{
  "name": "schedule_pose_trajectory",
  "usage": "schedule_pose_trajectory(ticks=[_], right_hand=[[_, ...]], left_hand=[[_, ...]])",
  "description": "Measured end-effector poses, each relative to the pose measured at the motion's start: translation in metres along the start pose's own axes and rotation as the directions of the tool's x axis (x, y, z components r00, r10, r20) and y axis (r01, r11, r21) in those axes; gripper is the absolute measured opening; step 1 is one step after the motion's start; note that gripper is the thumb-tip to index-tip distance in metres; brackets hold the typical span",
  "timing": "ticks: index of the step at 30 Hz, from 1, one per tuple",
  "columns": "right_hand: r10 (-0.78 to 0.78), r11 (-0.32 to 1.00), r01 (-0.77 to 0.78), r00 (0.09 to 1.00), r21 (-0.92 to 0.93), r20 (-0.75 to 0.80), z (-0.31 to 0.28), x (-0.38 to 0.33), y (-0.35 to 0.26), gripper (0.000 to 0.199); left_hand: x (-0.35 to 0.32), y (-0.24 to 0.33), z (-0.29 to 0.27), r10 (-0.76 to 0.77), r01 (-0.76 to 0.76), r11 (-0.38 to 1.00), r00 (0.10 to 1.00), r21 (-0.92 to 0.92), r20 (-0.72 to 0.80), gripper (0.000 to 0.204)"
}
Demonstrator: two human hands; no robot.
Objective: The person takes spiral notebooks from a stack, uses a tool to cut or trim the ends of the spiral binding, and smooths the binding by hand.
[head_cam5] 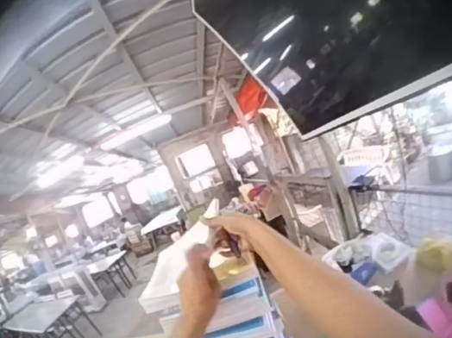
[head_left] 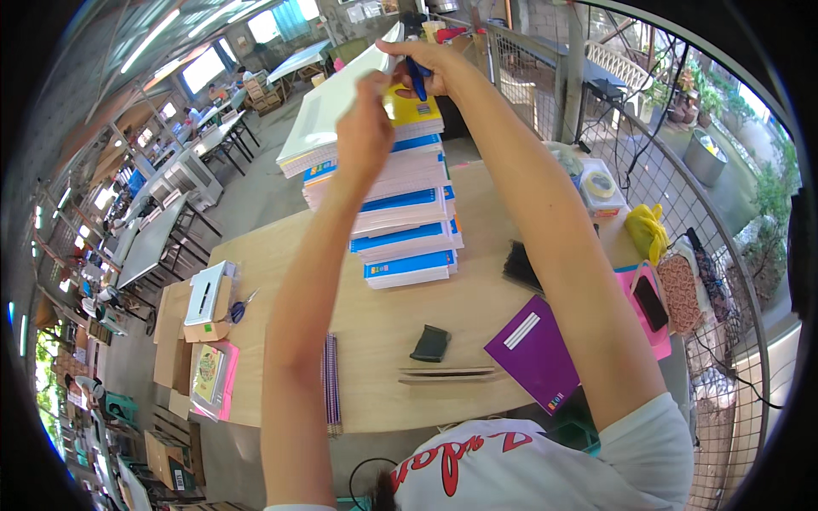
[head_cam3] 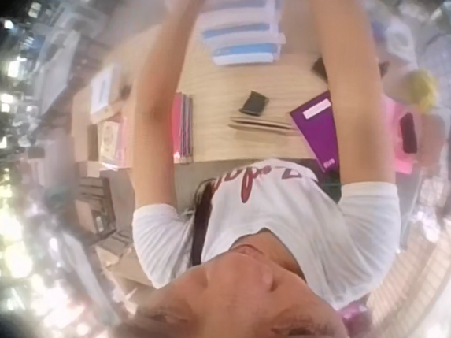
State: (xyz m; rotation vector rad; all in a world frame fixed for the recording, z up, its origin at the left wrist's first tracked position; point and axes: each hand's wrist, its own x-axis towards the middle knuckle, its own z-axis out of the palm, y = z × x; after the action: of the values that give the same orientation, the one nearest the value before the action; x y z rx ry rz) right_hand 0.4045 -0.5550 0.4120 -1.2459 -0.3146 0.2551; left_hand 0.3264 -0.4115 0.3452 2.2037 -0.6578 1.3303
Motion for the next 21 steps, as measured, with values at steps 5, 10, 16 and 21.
schedule_pose_trajectory(ticks=[5, 10, 16, 21], right_hand=[[-0.43, 0.775, 0.279, 0.89, -0.566, -0.15, -0.024, 0.015, -0.001, 0.025], [-0.722, 0.598, 0.702, 0.681, -0.386, 0.121, 0.007, -0.093, 0.002, 0.031], [-0.454, 0.795, 0.38, 0.89, -0.473, -0.047, 0.009, -0.268, 0.09, 0.036], [-0.079, 0.825, 0.095, 0.996, -0.556, 0.051, 0.007, -0.3, 0.254, 0.029]], left_hand=[[-0.012, 0.005, -0.001, 0.188, -0.2, 0.98, 0.95, 0.022, 0.249, 0.07], [-0.036, -0.052, -0.106, -0.362, 0.296, 0.927, 0.867, -0.23, -0.344, 0.087], [-0.19, -0.018, -0.176, -0.63, 0.627, 0.427, 0.723, -0.651, 0.284, 0.054], [-0.342, -0.02, -0.175, -0.814, 0.893, 0.343, 0.437, -0.291, 0.383, 0.04]])
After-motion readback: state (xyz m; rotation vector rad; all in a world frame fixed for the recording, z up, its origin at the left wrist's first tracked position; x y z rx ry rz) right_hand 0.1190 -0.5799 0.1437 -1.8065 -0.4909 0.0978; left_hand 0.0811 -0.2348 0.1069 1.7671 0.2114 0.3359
